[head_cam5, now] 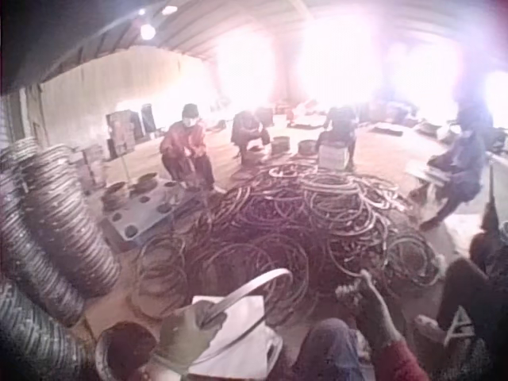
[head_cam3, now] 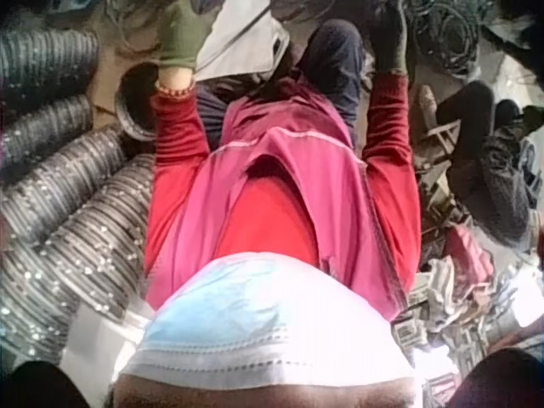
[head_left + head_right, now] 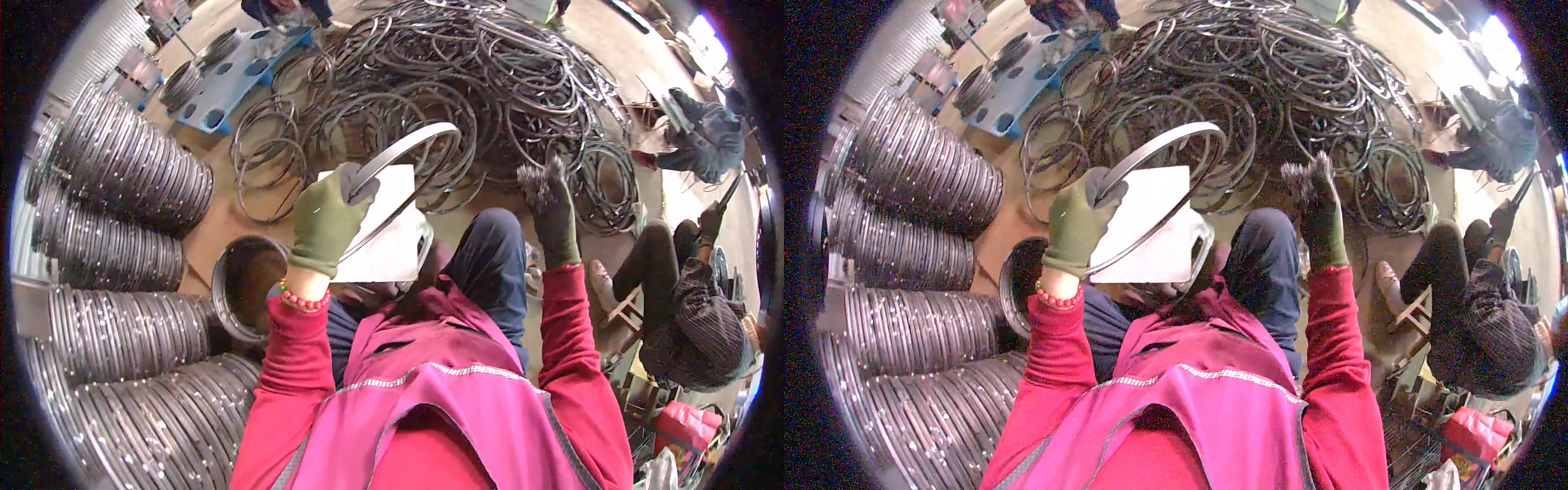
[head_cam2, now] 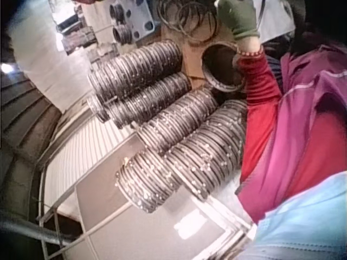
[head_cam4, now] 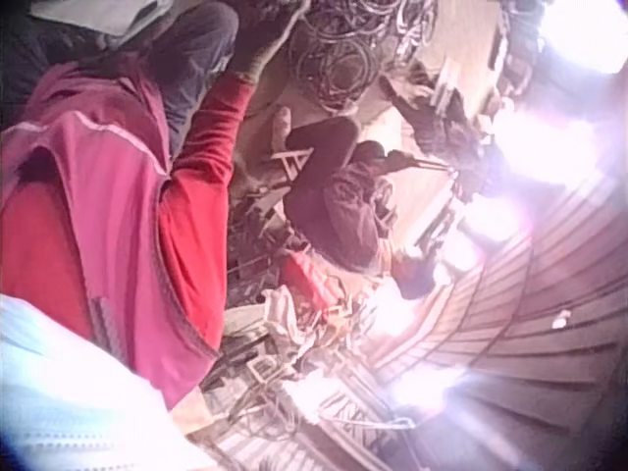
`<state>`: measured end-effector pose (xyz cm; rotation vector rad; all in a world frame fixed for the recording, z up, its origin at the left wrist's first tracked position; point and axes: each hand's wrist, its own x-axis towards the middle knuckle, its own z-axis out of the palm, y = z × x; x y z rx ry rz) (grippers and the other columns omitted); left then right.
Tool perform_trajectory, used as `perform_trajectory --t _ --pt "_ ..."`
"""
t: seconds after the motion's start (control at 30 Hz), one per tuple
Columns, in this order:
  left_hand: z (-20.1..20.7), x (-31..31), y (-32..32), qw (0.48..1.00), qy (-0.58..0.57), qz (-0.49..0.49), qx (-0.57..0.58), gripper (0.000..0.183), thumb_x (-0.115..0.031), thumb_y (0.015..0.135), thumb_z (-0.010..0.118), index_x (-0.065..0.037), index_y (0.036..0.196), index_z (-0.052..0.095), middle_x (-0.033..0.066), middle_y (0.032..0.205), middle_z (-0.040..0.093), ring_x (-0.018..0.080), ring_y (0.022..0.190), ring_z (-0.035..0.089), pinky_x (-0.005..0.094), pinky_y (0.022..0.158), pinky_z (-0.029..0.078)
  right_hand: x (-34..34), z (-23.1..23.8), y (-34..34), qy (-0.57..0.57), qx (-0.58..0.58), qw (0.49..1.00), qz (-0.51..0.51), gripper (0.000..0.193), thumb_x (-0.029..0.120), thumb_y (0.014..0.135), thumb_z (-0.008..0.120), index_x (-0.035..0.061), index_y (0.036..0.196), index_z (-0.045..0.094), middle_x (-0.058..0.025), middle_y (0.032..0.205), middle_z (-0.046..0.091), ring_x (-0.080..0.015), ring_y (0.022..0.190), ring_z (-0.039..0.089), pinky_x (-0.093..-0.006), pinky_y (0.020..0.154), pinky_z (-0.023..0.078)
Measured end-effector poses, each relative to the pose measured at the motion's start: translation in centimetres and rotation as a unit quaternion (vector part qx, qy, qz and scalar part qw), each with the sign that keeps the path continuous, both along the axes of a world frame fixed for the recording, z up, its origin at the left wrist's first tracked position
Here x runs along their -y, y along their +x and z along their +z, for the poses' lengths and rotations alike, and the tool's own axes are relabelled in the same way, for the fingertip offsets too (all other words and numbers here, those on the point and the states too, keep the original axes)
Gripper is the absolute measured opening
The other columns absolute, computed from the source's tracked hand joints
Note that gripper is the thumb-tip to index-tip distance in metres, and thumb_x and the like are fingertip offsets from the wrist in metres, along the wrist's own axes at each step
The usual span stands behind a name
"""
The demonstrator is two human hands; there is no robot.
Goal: The recorder is cleaning and polishing large metal rings using a cloth and a wire brush while sitting in a workshop.
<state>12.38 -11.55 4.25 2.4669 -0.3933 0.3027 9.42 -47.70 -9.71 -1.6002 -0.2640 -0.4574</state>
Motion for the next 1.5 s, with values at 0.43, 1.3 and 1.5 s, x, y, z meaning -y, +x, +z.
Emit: perform_trajectory --t 0.43,1.3,1.5 --pt "-0.1 0.7 -0.4 1.0 0.013 -0.011 0.009 0.022 -0.027 0.079 0.064 -0.007 0.086 0.061 0.016 0.073 0.061 0.0362 0.068 0.06 0.0415 0.057 0.046 -15.8 10.9 7.6 0.067 0.008 0.997 0.029 0.044 0.007 0.072 0.065 0.0002 0.114 0.05 -0.0071 0.1 0.06 -0.0122 0.089 0.054 -0.0255 0.081 0.045" --pt "-0.1 0.7 -0.3 0.999 0.029 0.008 0.027 0.02 -0.024 0.076 0.066 -0.008 0.086 0.06 0.0124 0.074 0.062 0.0326 0.067 0.061 0.0399 0.056 0.047 -15.8 11.6 10.5 -0.103 -0.031 0.992 0.059 0.046 0.004 0.074 0.067 -0.0006 0.116 0.049 -0.0034 0.101 0.06 -0.0093 0.089 0.055 -0.0238 0.08 0.046" --pt "-0.3 1.5 -0.1 0.999 0.0 0.004 0.039 0.022 -0.025 0.074 0.067 -0.008 0.086 0.06 0.0128 0.073 0.062 0.0329 0.067 0.061 0.0398 0.056 0.047 -16.9 11.9 9.6 -0.146 0.115 0.982 -0.024 0.054 0.013 0.065 0.076 -0.0002 0.11 0.05 -0.0118 0.095 0.064 -0.0181 0.081 0.061 -0.0311 0.073 0.05"
